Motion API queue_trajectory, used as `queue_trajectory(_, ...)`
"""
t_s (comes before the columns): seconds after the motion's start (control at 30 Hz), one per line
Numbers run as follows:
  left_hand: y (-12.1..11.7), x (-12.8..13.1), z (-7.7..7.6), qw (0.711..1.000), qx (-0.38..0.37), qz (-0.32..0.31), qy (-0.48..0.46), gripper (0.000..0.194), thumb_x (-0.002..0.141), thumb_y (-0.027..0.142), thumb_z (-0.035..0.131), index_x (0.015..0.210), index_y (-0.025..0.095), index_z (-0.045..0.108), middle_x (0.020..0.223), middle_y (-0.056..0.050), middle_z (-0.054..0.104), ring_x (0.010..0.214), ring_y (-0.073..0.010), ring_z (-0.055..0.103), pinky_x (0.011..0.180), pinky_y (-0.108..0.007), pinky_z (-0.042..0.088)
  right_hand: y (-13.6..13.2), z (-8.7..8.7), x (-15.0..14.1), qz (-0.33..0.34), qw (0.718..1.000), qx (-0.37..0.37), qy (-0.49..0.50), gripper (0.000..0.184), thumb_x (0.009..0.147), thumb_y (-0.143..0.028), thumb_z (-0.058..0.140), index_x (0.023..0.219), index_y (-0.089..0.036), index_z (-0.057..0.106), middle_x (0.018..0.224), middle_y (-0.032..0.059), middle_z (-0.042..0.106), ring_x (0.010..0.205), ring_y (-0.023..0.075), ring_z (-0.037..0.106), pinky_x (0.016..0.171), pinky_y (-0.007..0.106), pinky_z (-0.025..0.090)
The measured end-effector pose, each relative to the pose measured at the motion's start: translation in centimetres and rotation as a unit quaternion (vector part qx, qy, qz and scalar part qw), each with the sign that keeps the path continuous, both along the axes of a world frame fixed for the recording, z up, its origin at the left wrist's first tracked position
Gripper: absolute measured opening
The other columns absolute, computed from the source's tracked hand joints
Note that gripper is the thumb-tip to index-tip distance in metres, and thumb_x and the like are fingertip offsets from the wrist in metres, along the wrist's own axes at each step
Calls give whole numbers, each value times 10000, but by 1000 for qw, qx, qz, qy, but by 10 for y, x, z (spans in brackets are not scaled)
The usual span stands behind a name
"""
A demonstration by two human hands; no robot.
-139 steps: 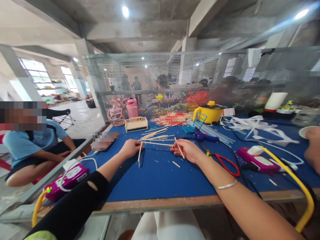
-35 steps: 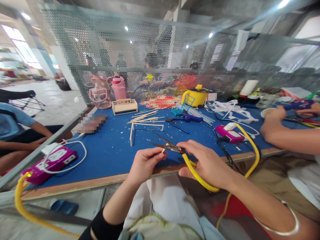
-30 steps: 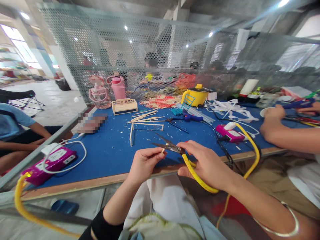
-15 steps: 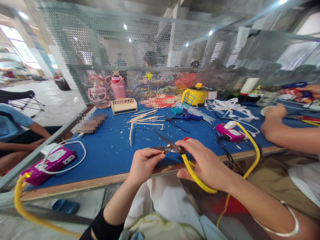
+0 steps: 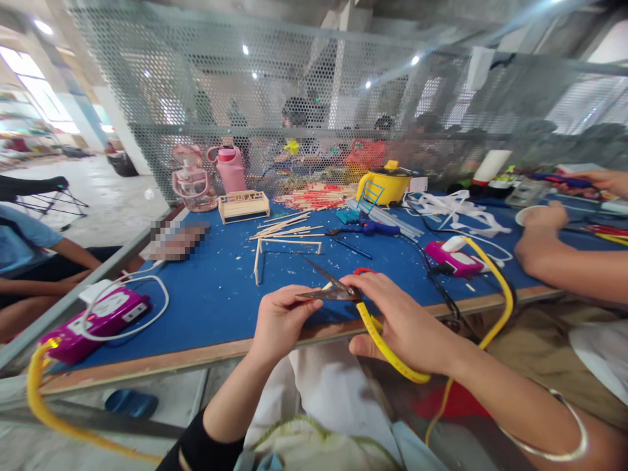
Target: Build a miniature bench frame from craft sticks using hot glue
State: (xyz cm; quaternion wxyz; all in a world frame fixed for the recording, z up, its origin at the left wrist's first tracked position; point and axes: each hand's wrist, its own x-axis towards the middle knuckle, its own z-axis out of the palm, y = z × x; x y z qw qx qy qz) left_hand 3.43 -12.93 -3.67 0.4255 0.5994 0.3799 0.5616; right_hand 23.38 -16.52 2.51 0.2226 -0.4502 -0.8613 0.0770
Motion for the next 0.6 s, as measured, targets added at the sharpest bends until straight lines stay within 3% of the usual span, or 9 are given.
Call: queue_trajectory(0.6,-1,1,0,999,43,15,19,44,675,157,720,711,180,733,761,-29,726,712,-138,651,688,-222,522,0,3,-1,-7,1000,14,-13,774,643,-558,696,1257,-162,440,1154,129,563,1042,265,501,906,418,410)
